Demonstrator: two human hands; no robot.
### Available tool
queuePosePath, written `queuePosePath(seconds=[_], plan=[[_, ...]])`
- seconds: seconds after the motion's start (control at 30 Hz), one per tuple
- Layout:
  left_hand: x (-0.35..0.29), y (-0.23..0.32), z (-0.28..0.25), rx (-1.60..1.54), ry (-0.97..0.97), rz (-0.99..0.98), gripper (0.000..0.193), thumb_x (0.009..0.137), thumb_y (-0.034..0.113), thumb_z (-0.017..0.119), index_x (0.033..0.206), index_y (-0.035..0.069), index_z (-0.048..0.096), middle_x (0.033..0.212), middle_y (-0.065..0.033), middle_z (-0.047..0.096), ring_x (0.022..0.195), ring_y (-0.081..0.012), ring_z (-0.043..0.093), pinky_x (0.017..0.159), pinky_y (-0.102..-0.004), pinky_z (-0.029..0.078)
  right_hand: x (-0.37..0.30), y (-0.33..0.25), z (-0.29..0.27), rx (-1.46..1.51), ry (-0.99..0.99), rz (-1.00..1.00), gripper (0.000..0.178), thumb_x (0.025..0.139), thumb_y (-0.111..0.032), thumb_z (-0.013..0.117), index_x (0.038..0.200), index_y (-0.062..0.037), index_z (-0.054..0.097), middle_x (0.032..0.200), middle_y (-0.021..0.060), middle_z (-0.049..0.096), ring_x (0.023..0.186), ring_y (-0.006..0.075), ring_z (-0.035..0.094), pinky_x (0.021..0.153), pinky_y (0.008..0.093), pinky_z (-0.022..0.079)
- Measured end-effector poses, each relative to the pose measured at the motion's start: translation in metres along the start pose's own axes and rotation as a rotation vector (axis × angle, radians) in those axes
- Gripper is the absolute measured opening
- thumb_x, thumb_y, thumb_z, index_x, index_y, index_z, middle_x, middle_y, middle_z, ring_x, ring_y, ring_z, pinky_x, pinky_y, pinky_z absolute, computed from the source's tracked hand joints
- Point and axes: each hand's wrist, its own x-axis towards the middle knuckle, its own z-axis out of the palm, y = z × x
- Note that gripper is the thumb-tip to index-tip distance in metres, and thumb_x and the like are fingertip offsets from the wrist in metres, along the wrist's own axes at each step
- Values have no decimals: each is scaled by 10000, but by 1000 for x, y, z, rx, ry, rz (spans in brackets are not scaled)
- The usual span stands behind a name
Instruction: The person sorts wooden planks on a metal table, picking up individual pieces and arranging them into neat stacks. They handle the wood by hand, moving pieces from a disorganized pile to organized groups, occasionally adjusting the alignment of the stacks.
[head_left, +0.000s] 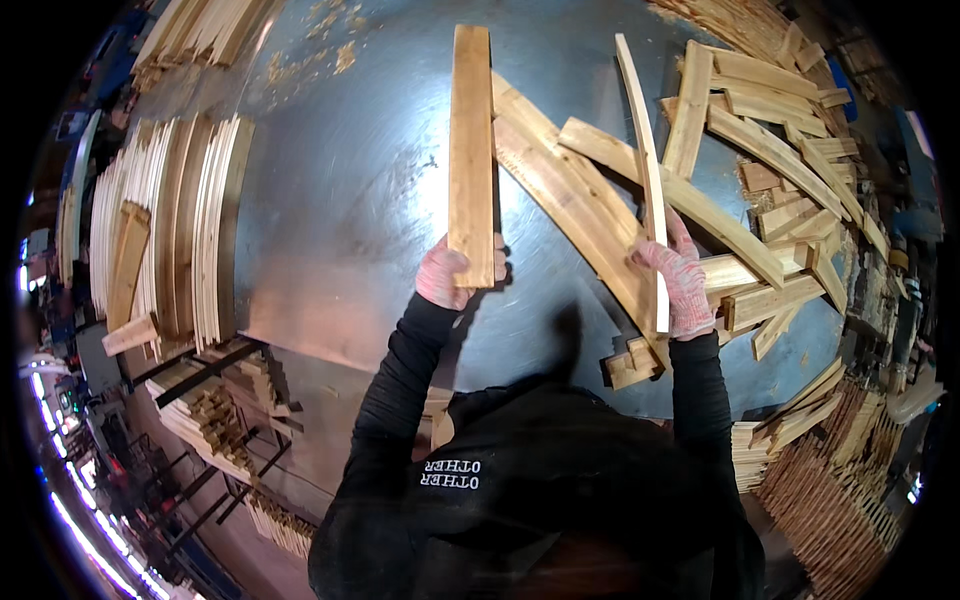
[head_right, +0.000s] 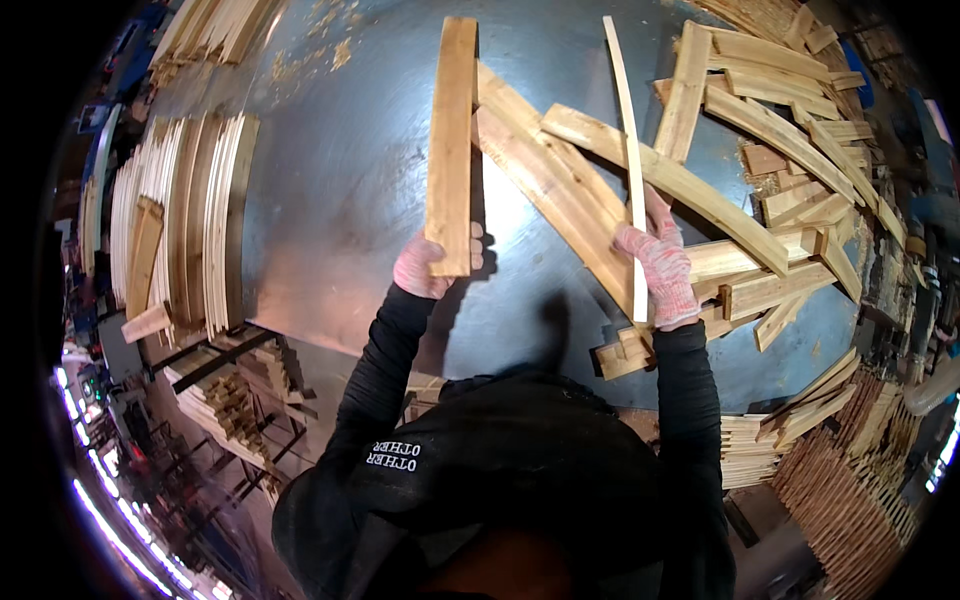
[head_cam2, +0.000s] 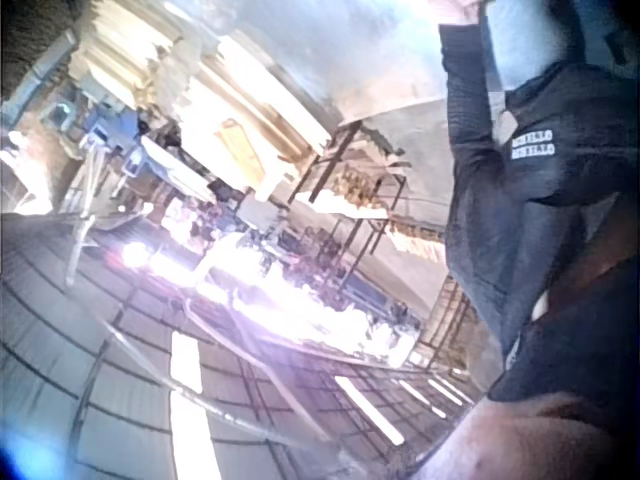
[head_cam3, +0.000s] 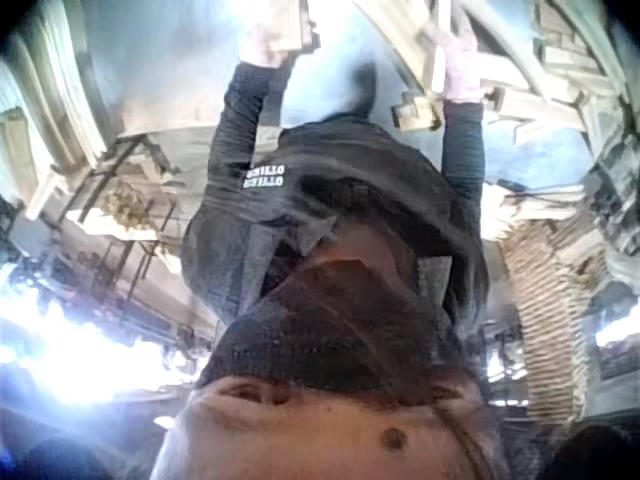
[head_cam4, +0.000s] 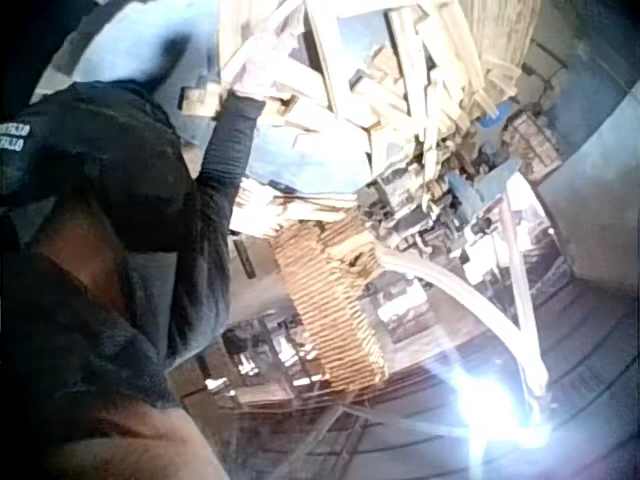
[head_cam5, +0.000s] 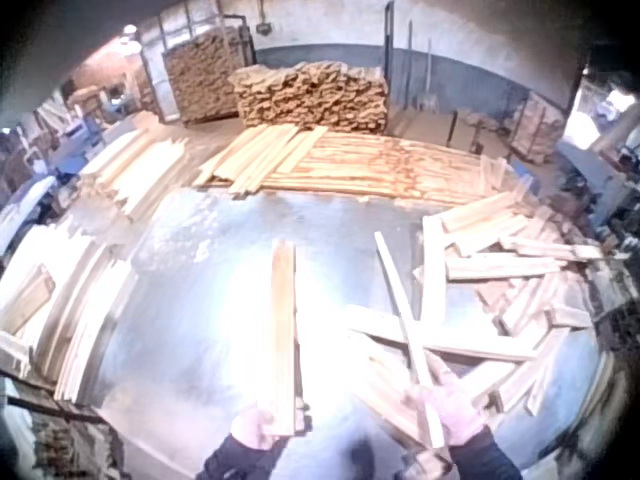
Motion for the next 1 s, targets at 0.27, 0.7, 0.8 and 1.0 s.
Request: queuePosePath(seconds=[0.27, 0.7, 0.8, 1.0], plan=[[-32, -34, -6, -202, -52, -8, 863, 785, 561, 708, 1378, 7, 416, 1196, -208, 617, 975, -313, 662, 820, -483, 587, 6, 2, 136, -525, -224, -123, 713, 900, -326, 661, 1464, -9, 361, 1341, 217, 513, 1198, 289, 551, 1037, 365, 445], [-72, -27, -18, 51, 167, -6, 574, 807, 35, 682, 1331, -18, 452, 1073, -117, 632, 944, -234, 643, 809, -366, 553, -12, 22, 53, -1592, -9, -216, 750, 793, -261, 702, 1450, -97, 379, 1365, 213, 492, 1228, 415, 496, 1023, 450, 430], [-74, -34, -44, 158, 348, 125, 540, 827, 62, 691, 1317, 6, 470, 1072, -96, 634, 900, -211, 646, 769, -348, 562, -6, 0, 96, -1286, -164, -264, 660, 809, -242, 677, 1397, -46, 448, 1350, 235, 505, 1230, 405, 502, 1042, 420, 415], [-86, -16, -57, 515, 522, 158, 512, 833, 84, 688, 1291, -1, 475, 1032, -87, 634, 847, -182, 637, 744, -313, 552, 36, -3, 178, -526, -257, 105, 608, 910, -324, 625, 1403, -8, 462, 1256, 199, 604, 1178, 269, 568, 1005, 334, 435]])
